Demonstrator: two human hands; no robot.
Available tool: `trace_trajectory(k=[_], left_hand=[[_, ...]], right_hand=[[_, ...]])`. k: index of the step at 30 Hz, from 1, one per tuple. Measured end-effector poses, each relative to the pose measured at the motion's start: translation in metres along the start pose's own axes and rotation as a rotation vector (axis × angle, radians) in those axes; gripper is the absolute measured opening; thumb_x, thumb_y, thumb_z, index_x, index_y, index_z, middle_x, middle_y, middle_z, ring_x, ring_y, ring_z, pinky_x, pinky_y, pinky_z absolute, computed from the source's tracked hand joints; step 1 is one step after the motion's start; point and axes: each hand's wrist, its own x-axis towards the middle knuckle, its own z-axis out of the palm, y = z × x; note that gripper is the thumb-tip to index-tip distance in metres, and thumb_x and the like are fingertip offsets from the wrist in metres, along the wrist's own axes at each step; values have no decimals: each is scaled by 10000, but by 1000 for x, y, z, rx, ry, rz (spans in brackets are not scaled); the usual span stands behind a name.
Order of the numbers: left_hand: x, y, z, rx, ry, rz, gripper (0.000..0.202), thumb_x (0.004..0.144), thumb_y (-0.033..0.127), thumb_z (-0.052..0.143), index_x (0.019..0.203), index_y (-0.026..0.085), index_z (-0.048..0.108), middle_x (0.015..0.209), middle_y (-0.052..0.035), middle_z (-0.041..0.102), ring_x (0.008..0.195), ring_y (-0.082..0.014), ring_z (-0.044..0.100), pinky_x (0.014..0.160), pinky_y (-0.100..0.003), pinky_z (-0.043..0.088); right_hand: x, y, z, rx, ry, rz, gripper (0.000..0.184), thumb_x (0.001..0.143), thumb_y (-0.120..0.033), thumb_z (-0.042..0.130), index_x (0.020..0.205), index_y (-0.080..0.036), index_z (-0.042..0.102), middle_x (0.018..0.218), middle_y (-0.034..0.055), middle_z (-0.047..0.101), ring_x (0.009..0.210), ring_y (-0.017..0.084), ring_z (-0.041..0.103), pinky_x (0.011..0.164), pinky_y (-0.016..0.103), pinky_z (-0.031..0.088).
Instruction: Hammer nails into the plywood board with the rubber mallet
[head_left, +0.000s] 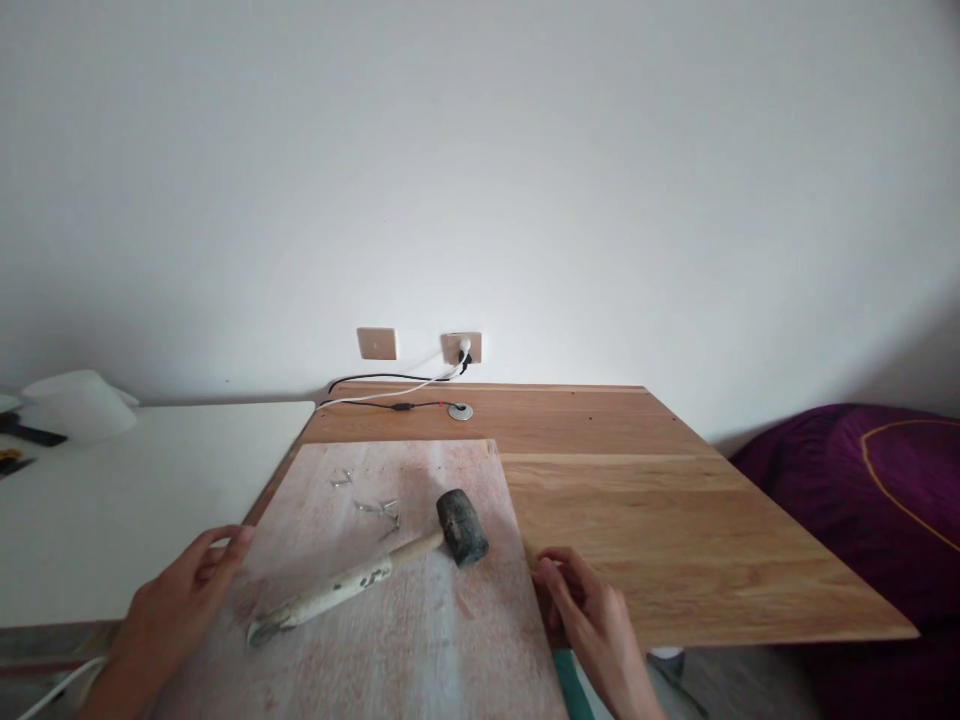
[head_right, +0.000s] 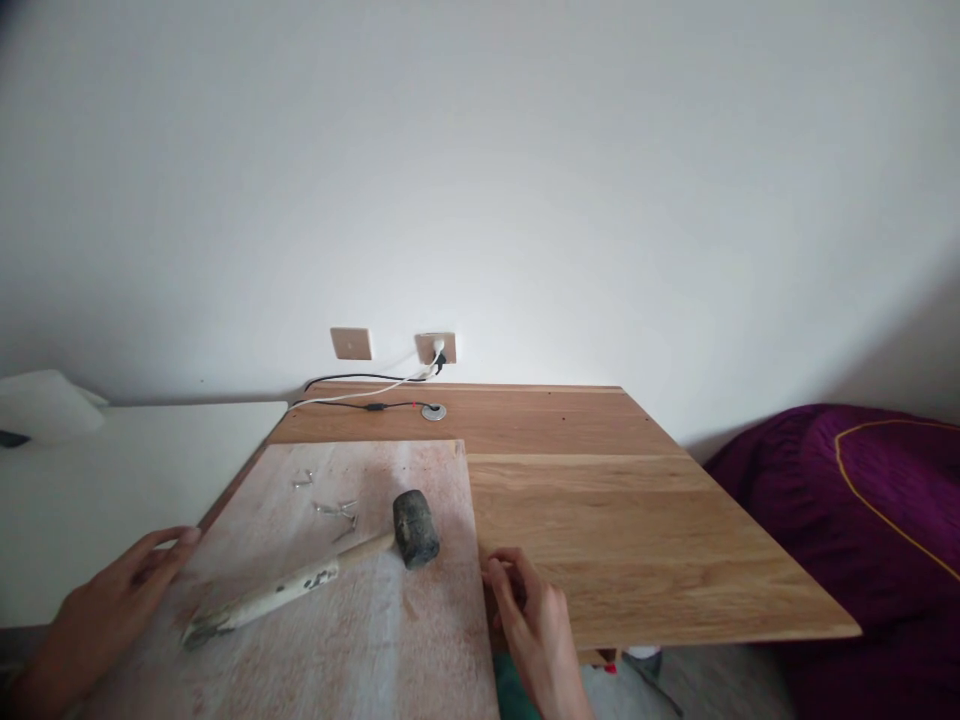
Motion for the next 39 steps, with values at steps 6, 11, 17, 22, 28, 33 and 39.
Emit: trace_trajectory(k=[6, 11, 17, 22, 28, 33, 39], left_hand=[[-9, 18, 28, -106, 32, 85, 528, 808, 711, 449, 945, 275, 711, 786, -57, 775, 774, -313, 752, 701, -380, 573], [-27, 29, 53, -191, 89, 200, 562, 822, 740, 474, 943, 248, 717, 728, -47, 740, 684, -279, 718, 612, -348, 537], [-45, 42, 68, -274, 38, 152, 578, 831, 748, 496, 966, 230, 715, 720, -37, 727, 685, -248, 709, 608, -319, 536], [-48, 45, 72, -316, 26, 165, 616, 849, 767, 471, 968, 210, 702, 764, -51, 734, 721, -242, 711, 671, -328, 552], [-47, 39, 70, -360, -14, 150, 679, 822, 817, 495, 1030, 203, 698, 790, -55, 739, 699, -236, 711, 634, -317, 550], [-50, 40, 68, -353, -31, 114, 716, 801, 847, 496, 1030, 199, 700, 750, -53, 732, 675, -240, 716, 624, -322, 552], [-48, 39, 68, -370, -47, 167, 716, 786, 847, 514, 1020, 199, 706, 789, -63, 748, 712, -245, 720, 644, -325, 559]], right_hand=[[-7, 9, -40, -94, 97, 19, 571, 876, -762, 545, 936, -223, 722, 653, 46, 752, 472, 196, 653, 475, 262, 522], [-14, 21, -69, -230, 222, 59, 525, 888, -715, 549, 954, -230, 738, 745, 64, 799, 581, 223, 724, 553, 275, 553], [-23, 39, -90, -386, 331, 112, 514, 872, -692, 545, 920, -229, 763, 764, 63, 805, 659, 238, 757, 561, 261, 537], [-24, 42, -92, -428, 369, 188, 534, 818, -713, 548, 903, -236, 774, 748, 51, 801, 702, 260, 775, 563, 272, 529], [-26, 41, -92, -364, 354, 185, 543, 815, -719, 568, 897, -221, 770, 743, 64, 800, 670, 253, 768, 552, 267, 544], [-25, 48, -97, -280, 307, 227, 577, 796, -751, 594, 933, -216, 762, 799, 74, 813, 743, 266, 788, 560, 251, 572], [-24, 45, -98, -212, 304, 229, 584, 767, -752, 638, 926, -204, 761, 766, 86, 805, 665, 253, 763, 525, 249, 577]])
